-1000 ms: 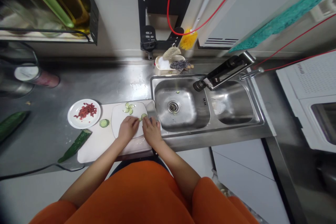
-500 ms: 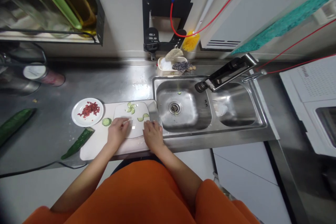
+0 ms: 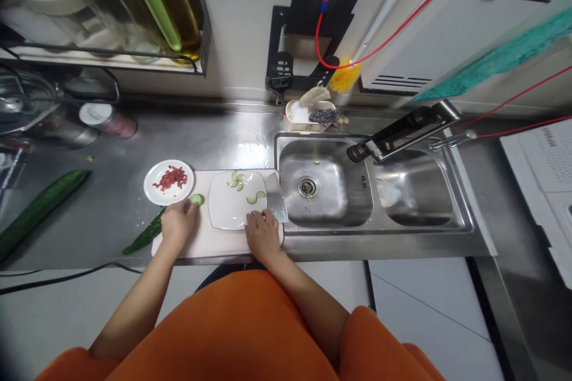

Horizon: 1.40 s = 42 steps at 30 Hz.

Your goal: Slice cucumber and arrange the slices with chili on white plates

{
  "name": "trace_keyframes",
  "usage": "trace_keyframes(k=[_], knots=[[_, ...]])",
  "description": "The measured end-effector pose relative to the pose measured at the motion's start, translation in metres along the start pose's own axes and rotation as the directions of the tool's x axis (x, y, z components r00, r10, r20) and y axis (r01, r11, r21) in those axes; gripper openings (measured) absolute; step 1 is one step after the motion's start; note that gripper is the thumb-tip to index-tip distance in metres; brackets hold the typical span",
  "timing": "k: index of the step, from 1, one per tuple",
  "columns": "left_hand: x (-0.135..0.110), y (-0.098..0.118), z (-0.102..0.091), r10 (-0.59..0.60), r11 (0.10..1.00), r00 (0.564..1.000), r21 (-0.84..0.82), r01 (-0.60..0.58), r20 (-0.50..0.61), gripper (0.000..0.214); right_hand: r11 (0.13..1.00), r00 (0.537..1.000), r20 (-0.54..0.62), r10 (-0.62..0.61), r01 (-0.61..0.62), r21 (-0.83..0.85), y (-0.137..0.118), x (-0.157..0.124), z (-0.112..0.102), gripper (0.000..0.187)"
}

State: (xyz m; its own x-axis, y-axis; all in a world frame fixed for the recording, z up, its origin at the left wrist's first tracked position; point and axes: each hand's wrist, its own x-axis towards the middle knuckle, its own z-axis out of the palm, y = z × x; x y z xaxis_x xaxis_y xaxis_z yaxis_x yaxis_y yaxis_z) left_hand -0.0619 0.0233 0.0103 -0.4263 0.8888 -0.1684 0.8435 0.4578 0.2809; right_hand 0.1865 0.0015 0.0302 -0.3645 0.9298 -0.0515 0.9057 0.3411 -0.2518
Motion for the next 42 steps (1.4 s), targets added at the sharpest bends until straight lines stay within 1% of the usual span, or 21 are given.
trace_keyframes(k=[2,7,9,12,15,17,19,20,22,23,25,27,29,31,33,35,36,37,38,39,42], knots=[[0.000,0.002,0.000,-0.009,1.000,1.000,-0.021,0.009,0.005,0.036,1.000,1.000,0.006,0.001,-0.001,-0.003,-0.001,0.000,-0.001,0.026],[0.001,0.000,0.002,-0.003,0.991,0.998,-0.134,-0.005,-0.061,0.032,1.000,1.000,0.025,0.010,-0.010,0.006,-0.005,-0.002,-0.004,0.025],[0.002,-0.001,0.001,-0.025,0.983,0.998,-0.185,0.013,-0.062,0.029,1.000,0.999,0.031,0.015,-0.016,0.021,-0.007,-0.002,-0.005,0.025],[0.002,0.000,-0.005,-0.089,0.954,0.996,-0.288,0.085,-0.002,0.022,0.996,0.998,0.048,0.037,-0.041,0.083,-0.009,0.000,-0.006,0.024],[0.000,0.005,-0.013,-0.123,0.903,0.990,-0.405,0.142,0.074,0.025,0.978,0.994,0.084,0.074,-0.089,0.190,-0.010,0.006,-0.005,0.023],[-0.001,0.012,-0.017,-0.094,0.846,0.987,-0.513,0.148,0.130,0.029,0.954,0.992,0.090,0.089,-0.111,0.278,-0.009,0.014,-0.004,0.022],[-0.003,0.021,-0.017,-0.021,0.763,0.978,-0.629,0.150,0.207,0.033,0.913,0.994,0.061,0.088,-0.104,0.393,-0.007,0.025,-0.003,0.022],[-0.004,0.027,-0.016,0.025,0.716,0.967,-0.679,0.160,0.254,0.035,0.884,0.995,0.037,0.089,-0.096,0.457,-0.006,0.031,-0.003,0.023],[-0.007,0.041,-0.011,0.123,0.624,0.926,-0.753,0.207,0.357,0.038,0.817,0.994,0.006,0.108,-0.092,0.570,-0.003,0.041,-0.003,0.023],[-0.009,0.048,-0.009,0.168,0.585,0.898,-0.774,0.241,0.406,0.039,0.780,0.990,0.010,0.140,-0.116,0.615,-0.002,0.046,-0.004,0.023],[-0.012,0.061,-0.004,0.230,0.531,0.845,-0.790,0.306,0.482,0.040,0.706,0.977,0.055,0.207,-0.188,0.683,0.002,0.052,-0.005,0.020],[-0.015,0.073,-0.001,0.249,0.508,0.806,-0.781,0.363,0.537,0.040,0.641,0.962,0.114,0.247,-0.251,0.725,0.006,0.055,-0.006,0.015],[-0.018,0.081,0.001,0.245,0.484,0.775,-0.766,0.422,0.582,0.041,0.598,0.953,0.155,0.261,-0.286,0.749,0.011,0.054,-0.008,0.011],[-0.020,0.086,0.003,0.233,0.438,0.737,-0.745,0.503,0.635,0.042,0.577,0.951,0.175,0.256,-0.295,0.761,0.016,0.052,-0.011,0.011],[-0.020,0.089,0.006,0.215,0.385,0.677,-0.699,0.603,0.703,0.044,0.579,0.957,0.174,0.234,-0.281,0.765,0.019,0.048,-0.016,0.012],[-0.021,0.091,0.009,0.197,0.356,0.604,-0.630,0.690,0.772,0.046,0.603,0.965,0.159,0.210,-0.256,0.756,0.022,0.044,-0.021,0.012],[-0.020,0.093,0.010,0.190,0.353,0.578,-0.604,0.714,0.794,0.046,0.618,0.967,0.154,0.201,-0.247,0.746,0.023,0.042,-0.023,0.012],[-0.020,0.095,0.012,0.186,0.355,0.565,-0.591,0.724,0.804,0.046,0.632,0.969,0.153,0.195,-0.244,0.736,0.025,0.040,-0.024,0.012],[-0.019,0.096,0.013,0.181,0.359,0.567,-0.591,0.723,0.804,0.045,0.641,0.969,0.154,0.193,-0.243,0.728,0.026,0.039,-0.024,0.012],[-0.019,0.098,0.014,0.177,0.364,0.582,-0.603,0.710,0.793,0.044,0.644,0.968,0.158,0.193,-0.246,0.725,0.028,0.038,-0.023,0.012],[-0.014,0.104,0.020,0.179,0.392,0.662,-0.671,0.630,0.727,0.040,0.629,0.958,0.177,0.227,-0.283,0.724,0.032,0.036,-0.016,0.013]])
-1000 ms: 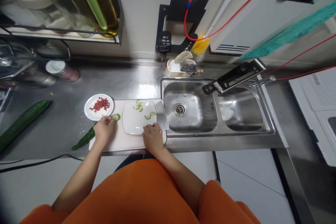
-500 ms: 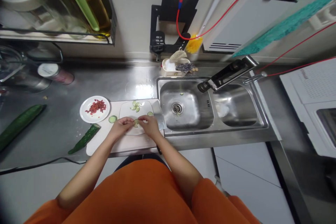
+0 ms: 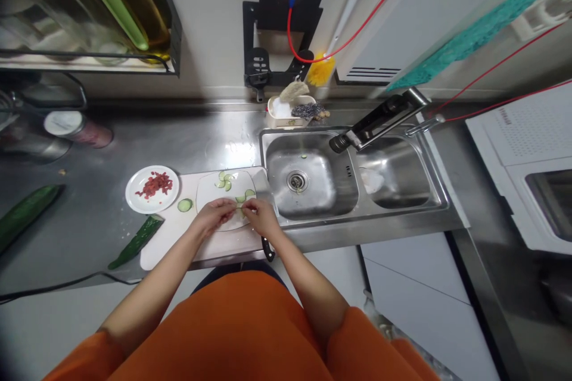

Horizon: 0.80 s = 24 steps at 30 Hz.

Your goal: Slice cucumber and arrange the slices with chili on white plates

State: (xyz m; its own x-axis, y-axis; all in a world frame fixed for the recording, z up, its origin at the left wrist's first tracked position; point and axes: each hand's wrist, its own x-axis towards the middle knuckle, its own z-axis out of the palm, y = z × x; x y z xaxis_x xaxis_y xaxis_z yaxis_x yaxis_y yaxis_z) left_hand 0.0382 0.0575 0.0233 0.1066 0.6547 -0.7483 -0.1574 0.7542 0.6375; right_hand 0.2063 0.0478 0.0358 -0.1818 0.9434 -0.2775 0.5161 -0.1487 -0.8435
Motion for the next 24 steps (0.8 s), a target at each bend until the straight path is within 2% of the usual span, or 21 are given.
trace_keyframes(k=[5,8,11,15,20,24], knots=[[0.018,0.003,0.003,0.205,0.955,0.976,0.233,-0.183,-0.072,0.040,0.995,0.989,-0.122,0.088,-0.094,-0.042,0.009,0.006,0.005,0.014],[0.027,0.006,0.004,0.307,0.863,0.949,0.443,-0.244,-0.076,0.030,0.978,0.973,-0.190,0.134,-0.161,-0.131,0.010,0.011,0.008,0.012],[0.032,0.008,0.008,0.400,0.764,0.913,0.578,-0.286,-0.077,0.020,0.939,0.957,-0.240,0.162,-0.224,-0.262,0.008,0.016,0.010,0.011],[0.033,0.010,0.012,0.472,0.687,0.878,0.656,-0.314,-0.074,0.014,0.884,0.950,-0.256,0.181,-0.271,-0.380,0.005,0.018,0.011,0.011],[0.034,0.009,0.014,0.517,0.634,0.854,0.700,-0.330,-0.066,0.011,0.872,0.949,-0.255,0.186,-0.279,-0.402,0.000,0.018,0.010,0.012],[0.036,0.007,0.014,0.522,0.604,0.850,0.734,-0.311,-0.070,0.012,0.870,0.951,-0.253,0.179,-0.273,-0.410,-0.003,0.017,0.011,0.013]])
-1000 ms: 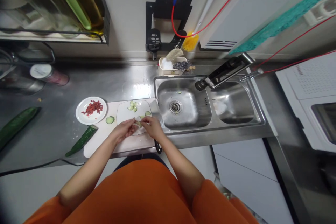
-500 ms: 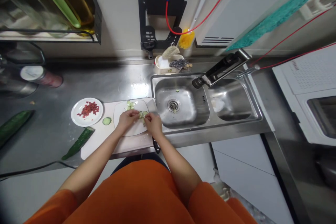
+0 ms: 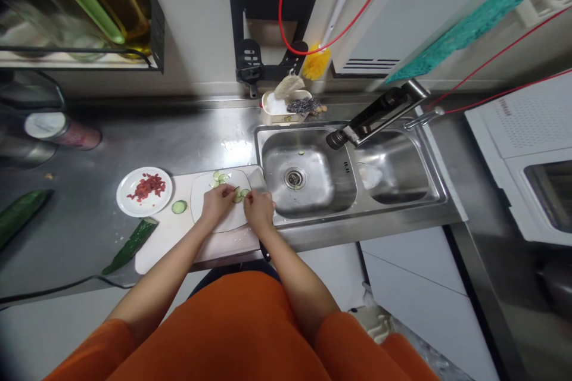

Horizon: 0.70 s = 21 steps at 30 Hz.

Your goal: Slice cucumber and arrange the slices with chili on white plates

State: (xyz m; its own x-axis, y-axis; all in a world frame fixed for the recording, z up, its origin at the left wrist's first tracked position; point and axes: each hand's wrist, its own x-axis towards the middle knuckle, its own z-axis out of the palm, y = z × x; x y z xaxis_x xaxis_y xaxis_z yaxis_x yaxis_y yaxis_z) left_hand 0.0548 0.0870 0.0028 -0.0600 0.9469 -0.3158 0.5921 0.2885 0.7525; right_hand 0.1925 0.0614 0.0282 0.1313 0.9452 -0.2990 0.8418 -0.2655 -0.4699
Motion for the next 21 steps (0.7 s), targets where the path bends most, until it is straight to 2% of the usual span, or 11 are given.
trace_keyframes(k=[13,21], knots=[[0.0015,0.0049,0.0006,-0.069,0.997,0.997,0.046,0.067,0.037,0.015,0.999,0.998,0.056,0.040,-0.038,-0.034,-0.0025,-0.0001,-0.0017,0.015],[0.0018,0.0051,0.0039,0.011,0.988,0.999,0.154,-0.017,0.039,0.015,0.993,0.998,0.058,0.022,-0.015,-0.117,-0.0072,-0.0021,-0.0012,0.020]])
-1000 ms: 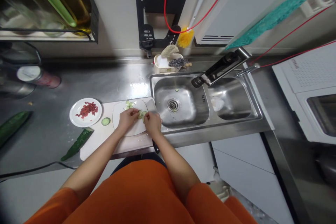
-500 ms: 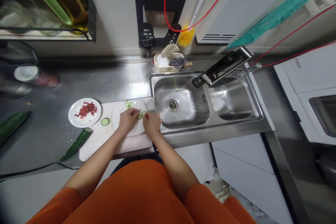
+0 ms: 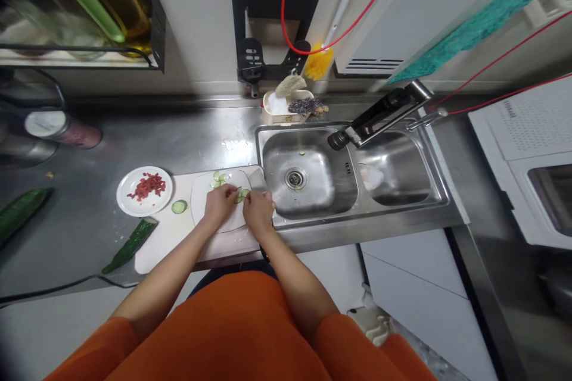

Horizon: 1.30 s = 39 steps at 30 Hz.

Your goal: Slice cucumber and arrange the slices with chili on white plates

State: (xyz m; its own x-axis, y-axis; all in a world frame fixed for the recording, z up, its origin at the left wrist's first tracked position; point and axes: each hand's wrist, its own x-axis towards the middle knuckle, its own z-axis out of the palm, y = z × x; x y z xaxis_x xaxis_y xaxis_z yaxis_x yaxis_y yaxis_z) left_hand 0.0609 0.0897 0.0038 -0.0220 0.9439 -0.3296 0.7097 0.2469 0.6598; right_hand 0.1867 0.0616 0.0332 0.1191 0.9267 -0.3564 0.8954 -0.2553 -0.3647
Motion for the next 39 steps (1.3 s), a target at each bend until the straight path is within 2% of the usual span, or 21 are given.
trace_keyframes(k=[9,23,39], knots=[[-0.003,0.002,0.005,0.030,0.993,0.999,0.111,-0.027,-0.026,0.019,0.987,0.998,-0.001,-0.059,0.058,-0.149,-0.007,-0.003,0.001,0.019],[-0.006,0.004,0.007,-0.001,0.990,0.999,0.140,0.006,-0.035,0.019,0.972,0.992,0.008,-0.130,0.129,-0.197,0.000,-0.009,0.004,0.018],[-0.009,0.005,0.005,-0.022,0.999,0.997,0.039,0.025,-0.071,0.018,0.972,0.989,-0.015,-0.145,0.140,-0.188,0.000,-0.011,0.003,0.019]])
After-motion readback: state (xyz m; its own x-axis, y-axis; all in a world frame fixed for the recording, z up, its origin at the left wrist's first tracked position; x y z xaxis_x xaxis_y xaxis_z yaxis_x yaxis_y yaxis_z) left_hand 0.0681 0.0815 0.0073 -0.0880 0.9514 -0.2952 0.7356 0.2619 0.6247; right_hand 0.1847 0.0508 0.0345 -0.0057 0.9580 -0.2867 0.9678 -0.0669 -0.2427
